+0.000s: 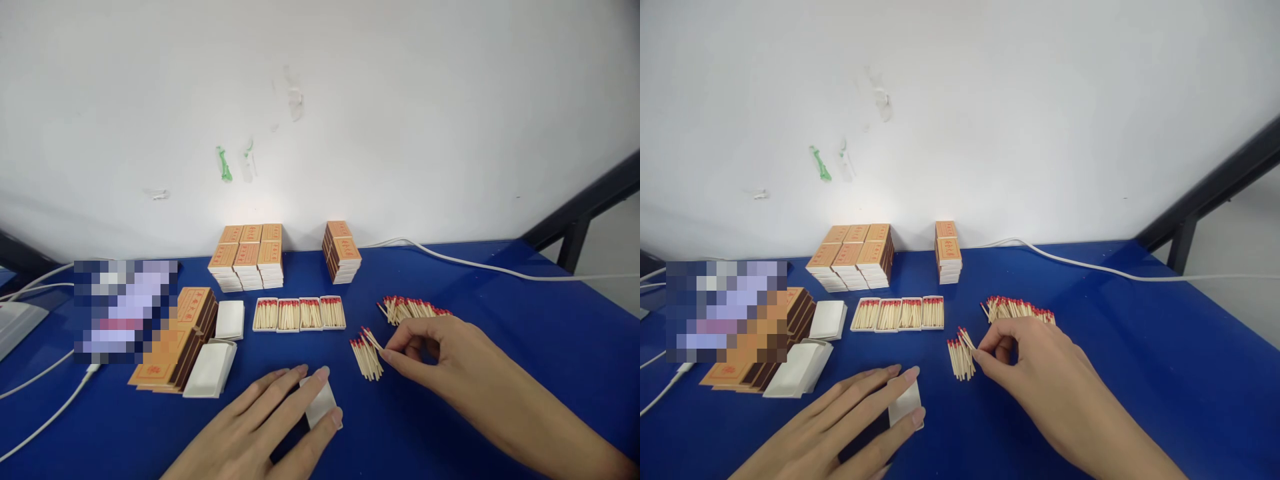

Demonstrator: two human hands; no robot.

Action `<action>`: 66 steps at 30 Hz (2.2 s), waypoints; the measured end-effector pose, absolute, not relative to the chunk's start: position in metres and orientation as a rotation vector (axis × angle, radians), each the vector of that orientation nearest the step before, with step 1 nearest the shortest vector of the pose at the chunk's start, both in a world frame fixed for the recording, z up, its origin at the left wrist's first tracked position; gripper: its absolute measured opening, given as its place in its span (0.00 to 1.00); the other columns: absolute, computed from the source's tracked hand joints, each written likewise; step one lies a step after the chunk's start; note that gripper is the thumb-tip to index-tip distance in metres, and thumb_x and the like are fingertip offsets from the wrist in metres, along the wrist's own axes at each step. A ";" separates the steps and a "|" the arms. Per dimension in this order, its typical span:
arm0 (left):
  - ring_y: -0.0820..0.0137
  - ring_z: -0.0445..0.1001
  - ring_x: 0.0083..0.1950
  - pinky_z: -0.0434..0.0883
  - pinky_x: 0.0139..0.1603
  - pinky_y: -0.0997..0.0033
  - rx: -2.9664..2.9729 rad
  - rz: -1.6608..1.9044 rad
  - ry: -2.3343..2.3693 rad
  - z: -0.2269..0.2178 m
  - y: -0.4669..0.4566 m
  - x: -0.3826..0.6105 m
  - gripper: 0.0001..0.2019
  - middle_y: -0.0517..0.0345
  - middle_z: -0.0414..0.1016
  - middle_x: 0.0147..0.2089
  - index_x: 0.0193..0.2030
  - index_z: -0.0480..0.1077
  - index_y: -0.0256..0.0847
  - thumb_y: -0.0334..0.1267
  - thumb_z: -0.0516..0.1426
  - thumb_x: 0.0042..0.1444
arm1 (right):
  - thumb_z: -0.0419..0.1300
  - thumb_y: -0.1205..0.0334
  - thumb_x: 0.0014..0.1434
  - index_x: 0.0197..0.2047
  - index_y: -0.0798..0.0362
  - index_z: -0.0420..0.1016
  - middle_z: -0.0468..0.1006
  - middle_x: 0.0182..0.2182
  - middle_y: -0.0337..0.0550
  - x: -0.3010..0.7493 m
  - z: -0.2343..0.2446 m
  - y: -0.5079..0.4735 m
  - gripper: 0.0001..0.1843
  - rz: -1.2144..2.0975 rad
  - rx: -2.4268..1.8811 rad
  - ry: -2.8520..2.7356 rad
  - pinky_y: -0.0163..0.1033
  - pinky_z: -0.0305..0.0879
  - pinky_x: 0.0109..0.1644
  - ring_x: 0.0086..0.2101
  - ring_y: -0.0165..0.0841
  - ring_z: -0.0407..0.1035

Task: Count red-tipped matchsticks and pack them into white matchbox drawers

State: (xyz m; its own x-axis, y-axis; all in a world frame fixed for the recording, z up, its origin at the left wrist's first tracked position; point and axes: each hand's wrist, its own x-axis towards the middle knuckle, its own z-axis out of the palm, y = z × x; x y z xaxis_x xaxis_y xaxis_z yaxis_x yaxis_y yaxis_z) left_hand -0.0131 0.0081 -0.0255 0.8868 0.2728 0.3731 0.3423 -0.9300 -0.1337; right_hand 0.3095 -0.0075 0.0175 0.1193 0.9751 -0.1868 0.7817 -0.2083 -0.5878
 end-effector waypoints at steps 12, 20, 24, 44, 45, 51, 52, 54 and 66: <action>0.51 0.79 0.75 0.83 0.68 0.50 -2.849 -0.516 -0.475 -0.030 0.007 -0.015 0.24 0.43 0.76 0.78 0.79 0.75 0.47 0.33 0.48 0.85 | 0.65 0.44 0.68 0.33 0.41 0.86 0.85 0.30 0.37 0.310 0.016 -0.008 0.17 0.834 -2.079 -1.710 0.43 0.64 0.38 0.32 0.37 0.76; 0.52 0.80 0.75 0.84 0.67 0.51 -2.830 -0.516 -0.469 -0.027 0.008 -0.013 0.25 0.44 0.77 0.78 0.78 0.75 0.49 0.32 0.47 0.85 | 0.63 0.42 0.68 0.33 0.41 0.84 0.83 0.31 0.35 0.309 0.018 -0.009 0.17 0.844 -2.100 -1.696 0.43 0.63 0.39 0.33 0.36 0.74; 0.51 0.80 0.75 0.85 0.66 0.50 -2.822 -0.501 -0.461 -0.027 0.007 -0.013 0.25 0.43 0.77 0.78 0.78 0.75 0.49 0.32 0.48 0.85 | 0.62 0.40 0.68 0.33 0.40 0.84 0.82 0.30 0.35 0.308 0.018 -0.010 0.18 0.830 -2.109 -1.679 0.43 0.63 0.38 0.33 0.36 0.73; 0.50 0.79 0.76 0.84 0.67 0.50 -2.841 -0.509 -0.463 -0.030 0.008 -0.015 0.25 0.42 0.75 0.79 0.80 0.73 0.47 0.32 0.49 0.84 | 0.57 0.38 0.73 0.33 0.41 0.81 0.86 0.33 0.35 0.308 0.016 -0.011 0.23 0.662 -2.257 -1.779 0.44 0.65 0.38 0.33 0.38 0.79; 0.51 0.79 0.76 0.84 0.67 0.50 -2.840 -0.506 -0.464 -0.031 0.009 -0.015 0.25 0.43 0.75 0.79 0.80 0.73 0.48 0.32 0.49 0.84 | 0.56 0.38 0.73 0.34 0.40 0.82 0.87 0.34 0.35 0.306 0.016 -0.010 0.23 0.641 -2.274 -1.770 0.44 0.65 0.38 0.34 0.38 0.79; 0.51 0.77 0.77 0.82 0.69 0.51 -2.827 -0.514 -0.466 -0.032 0.008 -0.016 0.25 0.43 0.74 0.79 0.80 0.73 0.49 0.32 0.49 0.84 | 0.57 0.42 0.75 0.32 0.41 0.78 0.86 0.29 0.37 0.291 0.017 -0.003 0.22 0.377 -2.496 -1.734 0.45 0.59 0.36 0.34 0.46 0.81; 0.52 0.76 0.78 0.82 0.70 0.51 -2.829 -0.517 -0.468 -0.032 0.007 -0.016 0.25 0.44 0.74 0.79 0.80 0.72 0.49 0.32 0.49 0.84 | 0.58 0.42 0.75 0.33 0.41 0.78 0.86 0.29 0.37 0.290 0.018 -0.002 0.21 0.322 -2.533 -1.709 0.45 0.58 0.36 0.34 0.47 0.81; 0.52 0.75 0.78 0.81 0.71 0.52 -2.829 -0.522 -0.477 -0.032 0.006 -0.016 0.25 0.44 0.74 0.80 0.81 0.71 0.48 0.33 0.49 0.84 | 0.58 0.42 0.76 0.35 0.40 0.79 0.87 0.31 0.37 0.292 0.020 -0.002 0.19 0.222 -2.599 -1.648 0.45 0.57 0.35 0.34 0.49 0.82; 0.53 0.77 0.77 0.81 0.71 0.52 -2.808 -0.508 -0.481 -0.028 0.008 -0.015 0.25 0.45 0.75 0.79 0.80 0.73 0.49 0.32 0.49 0.85 | 0.64 0.55 0.70 0.36 0.41 0.83 0.85 0.27 0.35 0.296 0.018 -0.005 0.09 0.409 -2.436 -1.770 0.42 0.59 0.31 0.31 0.42 0.81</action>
